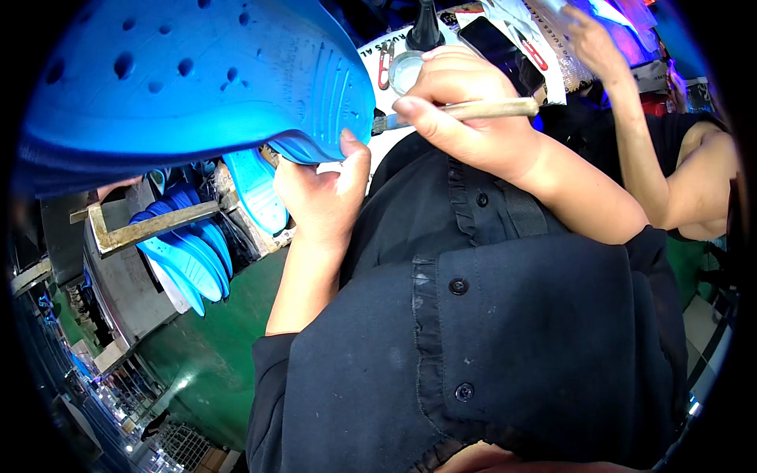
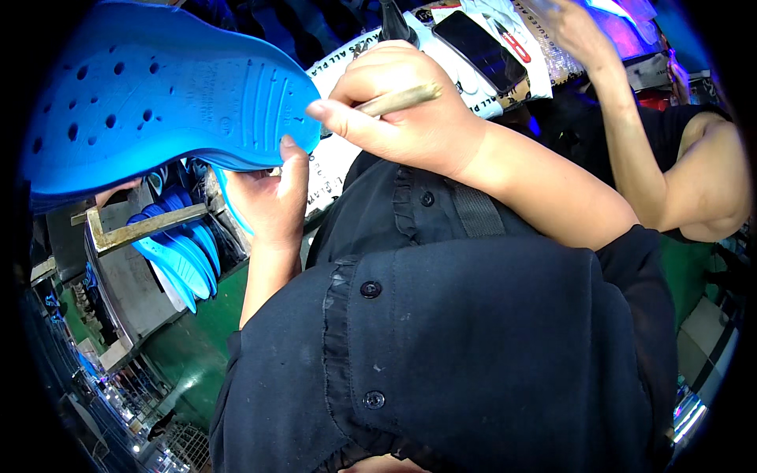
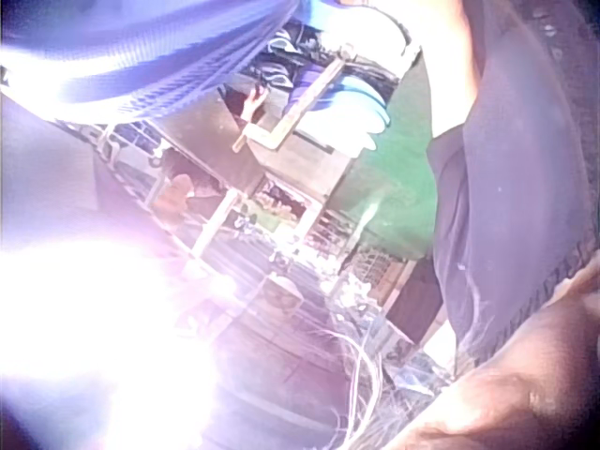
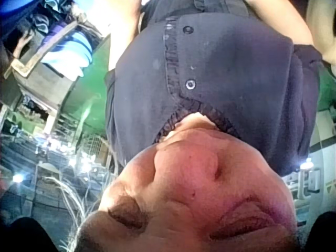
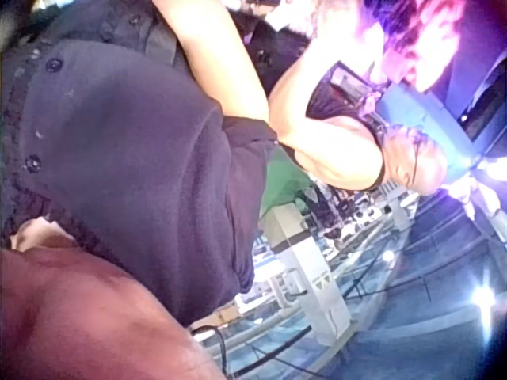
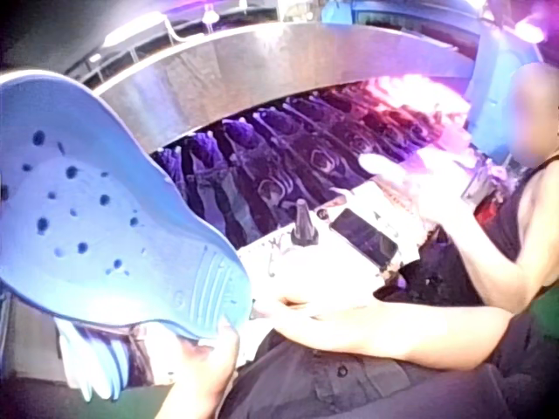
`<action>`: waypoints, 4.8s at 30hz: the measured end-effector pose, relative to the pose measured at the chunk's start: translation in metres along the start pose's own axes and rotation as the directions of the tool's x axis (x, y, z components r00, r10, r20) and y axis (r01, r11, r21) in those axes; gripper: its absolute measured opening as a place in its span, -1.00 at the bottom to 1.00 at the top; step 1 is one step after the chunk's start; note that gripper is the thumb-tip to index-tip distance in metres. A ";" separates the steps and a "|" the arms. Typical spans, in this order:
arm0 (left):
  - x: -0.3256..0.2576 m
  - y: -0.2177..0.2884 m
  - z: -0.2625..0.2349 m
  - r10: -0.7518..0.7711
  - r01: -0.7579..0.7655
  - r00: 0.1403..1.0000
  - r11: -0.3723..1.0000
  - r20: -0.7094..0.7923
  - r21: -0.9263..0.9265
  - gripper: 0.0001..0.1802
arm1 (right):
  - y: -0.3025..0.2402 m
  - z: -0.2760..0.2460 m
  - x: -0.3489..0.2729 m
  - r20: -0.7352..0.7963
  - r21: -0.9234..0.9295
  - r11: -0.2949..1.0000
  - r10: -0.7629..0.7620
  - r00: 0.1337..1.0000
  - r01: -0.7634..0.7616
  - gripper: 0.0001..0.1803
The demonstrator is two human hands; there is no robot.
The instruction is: The person paints the soles of blue clog-style shoes using a paintbrush and a small container of white paint. They repeatedly dip the brush into the paint and apply it to the bottom of the shoes, handling them one at a time and placing them back on a stack after painting.
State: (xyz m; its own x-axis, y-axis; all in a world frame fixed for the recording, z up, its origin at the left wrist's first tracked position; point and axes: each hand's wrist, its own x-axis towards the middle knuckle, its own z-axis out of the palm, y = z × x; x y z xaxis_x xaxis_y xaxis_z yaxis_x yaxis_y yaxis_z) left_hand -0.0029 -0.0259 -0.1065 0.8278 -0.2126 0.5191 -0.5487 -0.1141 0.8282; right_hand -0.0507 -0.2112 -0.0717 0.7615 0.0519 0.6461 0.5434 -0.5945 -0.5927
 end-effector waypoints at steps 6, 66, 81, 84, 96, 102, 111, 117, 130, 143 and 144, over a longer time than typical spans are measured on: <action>0.004 -0.001 -0.003 0.143 -0.149 0.988 0.983 0.065 0.109 -0.76 | 0.001 0.000 -0.002 0.020 -0.102 0.994 -0.025 0.999 0.027 -0.76; 0.245 0.200 0.272 -0.003 0.788 0.451 0.472 0.892 -0.397 -0.57 | 0.053 -0.129 -0.106 -0.315 0.609 0.582 0.801 0.509 -0.539 -0.64; 0.123 0.020 0.103 -0.589 0.792 0.462 0.610 0.664 -0.010 -0.44 | 0.079 -0.110 -0.106 -0.222 0.622 0.521 0.833 0.507 -0.584 -0.60; 0.052 -0.060 -0.035 -0.682 0.666 0.718 0.731 0.142 0.146 -0.51 | 0.083 -0.095 -0.100 -0.153 0.616 0.473 0.857 0.492 -0.630 -0.61; -0.087 -0.133 -0.200 -0.950 0.878 0.283 0.313 -0.135 -0.362 -0.51 | 0.074 -0.044 -0.055 -0.052 0.633 0.513 0.776 0.629 -0.580 -0.61; -0.065 -0.180 -0.171 -0.729 0.705 0.669 0.559 -0.147 0.435 -0.21 | 0.059 -0.038 -0.053 -0.078 0.575 0.538 0.786 0.613 -0.617 -0.62; -0.056 -0.137 -0.156 -0.937 0.790 0.231 0.024 0.261 -0.612 -0.83 | 0.052 -0.038 -0.052 -0.079 0.578 0.488 0.831 0.550 -0.655 -0.65; -0.058 -0.074 -0.113 -0.806 0.685 0.538 0.249 0.246 -0.685 -0.60 | 0.050 -0.039 -0.042 -0.059 0.609 0.508 0.795 0.604 -0.609 -0.66; -0.014 0.000 -0.016 -0.358 0.365 0.931 0.920 0.072 -0.142 -0.46 | -0.004 -0.028 -0.005 -0.072 0.142 0.977 0.171 0.983 -0.160 -0.72; 0.001 0.024 -0.004 -0.228 0.233 0.972 0.959 0.048 -0.159 -0.47 | -0.002 -0.020 -0.018 -0.054 -0.087 0.995 0.053 0.997 -0.057 -0.80; 0.002 0.024 -0.004 -0.221 0.225 0.974 0.963 0.049 -0.148 -0.47 | 0.000 -0.022 -0.020 -0.042 -0.083 0.992 0.089 0.995 -0.093 -0.80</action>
State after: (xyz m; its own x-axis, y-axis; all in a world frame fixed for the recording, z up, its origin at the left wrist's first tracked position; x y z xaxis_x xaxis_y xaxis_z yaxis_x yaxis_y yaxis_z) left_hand -0.0140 -0.0254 -0.0852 0.9217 -0.2296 0.3126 -0.3244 -0.0143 0.9458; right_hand -0.0739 -0.2300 -0.0734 0.7916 -0.0351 0.6101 0.4394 -0.6612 -0.6081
